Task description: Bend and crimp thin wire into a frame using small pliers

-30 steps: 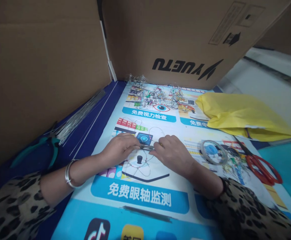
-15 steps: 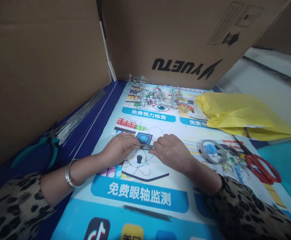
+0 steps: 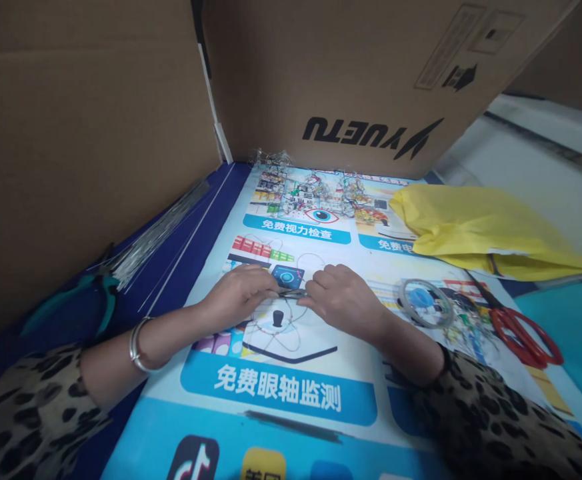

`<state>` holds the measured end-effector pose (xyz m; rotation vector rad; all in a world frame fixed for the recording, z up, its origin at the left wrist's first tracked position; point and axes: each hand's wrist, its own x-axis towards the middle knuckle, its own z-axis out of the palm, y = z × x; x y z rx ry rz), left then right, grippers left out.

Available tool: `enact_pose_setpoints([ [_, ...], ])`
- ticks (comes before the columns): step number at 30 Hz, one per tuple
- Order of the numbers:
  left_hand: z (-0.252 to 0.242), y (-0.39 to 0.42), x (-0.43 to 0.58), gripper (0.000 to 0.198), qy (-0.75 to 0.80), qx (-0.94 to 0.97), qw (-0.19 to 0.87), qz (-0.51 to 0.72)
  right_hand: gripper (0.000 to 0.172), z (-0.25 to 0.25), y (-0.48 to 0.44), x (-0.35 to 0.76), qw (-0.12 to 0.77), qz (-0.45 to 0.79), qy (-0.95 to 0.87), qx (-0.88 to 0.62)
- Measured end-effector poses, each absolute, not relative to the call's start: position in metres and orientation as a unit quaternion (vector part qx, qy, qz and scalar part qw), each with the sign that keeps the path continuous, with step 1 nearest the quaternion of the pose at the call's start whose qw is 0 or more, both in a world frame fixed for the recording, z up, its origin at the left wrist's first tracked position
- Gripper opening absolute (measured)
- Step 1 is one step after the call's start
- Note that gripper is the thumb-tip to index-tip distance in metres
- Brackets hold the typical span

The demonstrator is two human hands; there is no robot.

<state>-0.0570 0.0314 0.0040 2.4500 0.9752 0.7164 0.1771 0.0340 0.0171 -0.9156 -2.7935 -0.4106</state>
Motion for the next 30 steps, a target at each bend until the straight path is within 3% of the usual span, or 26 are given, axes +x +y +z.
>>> enact_pose_setpoints([
  [23, 0.0053, 0.0312, -0.0554, 0.016, 0.360, 0.880, 0.189, 0.244, 0.030, 0.0169, 0.0276, 0.1747, 0.096, -0.160, -0.933, -0.309],
  [30, 0.0106, 0.0289, -0.0526, 0.013, 0.402, 0.847, 0.186, 0.294, 0.029, 0.0145, 0.0248, 0.1753, 0.092, -0.156, -0.910, -0.374],
])
